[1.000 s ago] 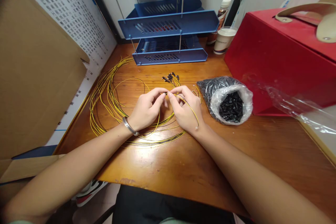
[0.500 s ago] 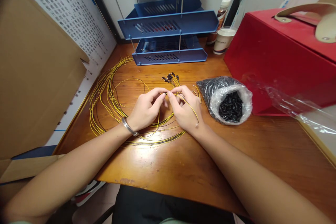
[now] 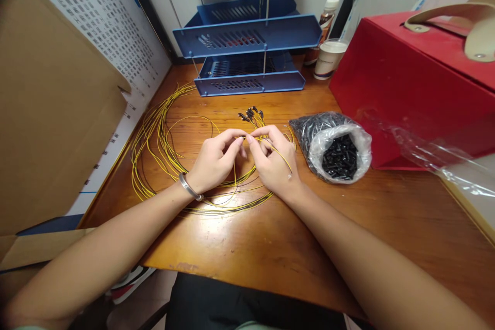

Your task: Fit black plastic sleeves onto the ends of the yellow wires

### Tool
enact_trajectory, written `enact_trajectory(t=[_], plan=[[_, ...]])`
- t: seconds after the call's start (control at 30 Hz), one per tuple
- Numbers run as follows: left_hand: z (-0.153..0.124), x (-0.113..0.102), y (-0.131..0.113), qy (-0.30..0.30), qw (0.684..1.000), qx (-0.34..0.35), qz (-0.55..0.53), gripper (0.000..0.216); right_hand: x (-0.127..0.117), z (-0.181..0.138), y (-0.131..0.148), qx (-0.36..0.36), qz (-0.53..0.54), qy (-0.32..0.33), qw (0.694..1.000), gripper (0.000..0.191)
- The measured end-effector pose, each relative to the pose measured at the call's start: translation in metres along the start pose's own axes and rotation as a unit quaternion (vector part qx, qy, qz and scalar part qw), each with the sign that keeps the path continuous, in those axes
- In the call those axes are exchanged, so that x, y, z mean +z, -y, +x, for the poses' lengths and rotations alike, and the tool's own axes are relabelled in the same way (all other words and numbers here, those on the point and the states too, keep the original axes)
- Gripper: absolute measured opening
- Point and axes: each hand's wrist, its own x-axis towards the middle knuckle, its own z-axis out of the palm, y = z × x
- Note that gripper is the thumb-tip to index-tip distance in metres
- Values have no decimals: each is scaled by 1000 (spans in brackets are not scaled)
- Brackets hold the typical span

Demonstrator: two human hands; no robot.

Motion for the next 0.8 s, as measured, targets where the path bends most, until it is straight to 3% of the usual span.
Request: enact_trajectory(t=[0.23,0.47,0.8], plan=[[0,-1,0,19,1000,13,-14,26,1,0,-1,3,16,28,999,12],[0,0,0,-4,1000,0,-8,25,0,-1,1,4,11,4,1000,12],[1,0,0,7,1000,7,-14,26,0,-1,-1,-2,28,16,999,11]])
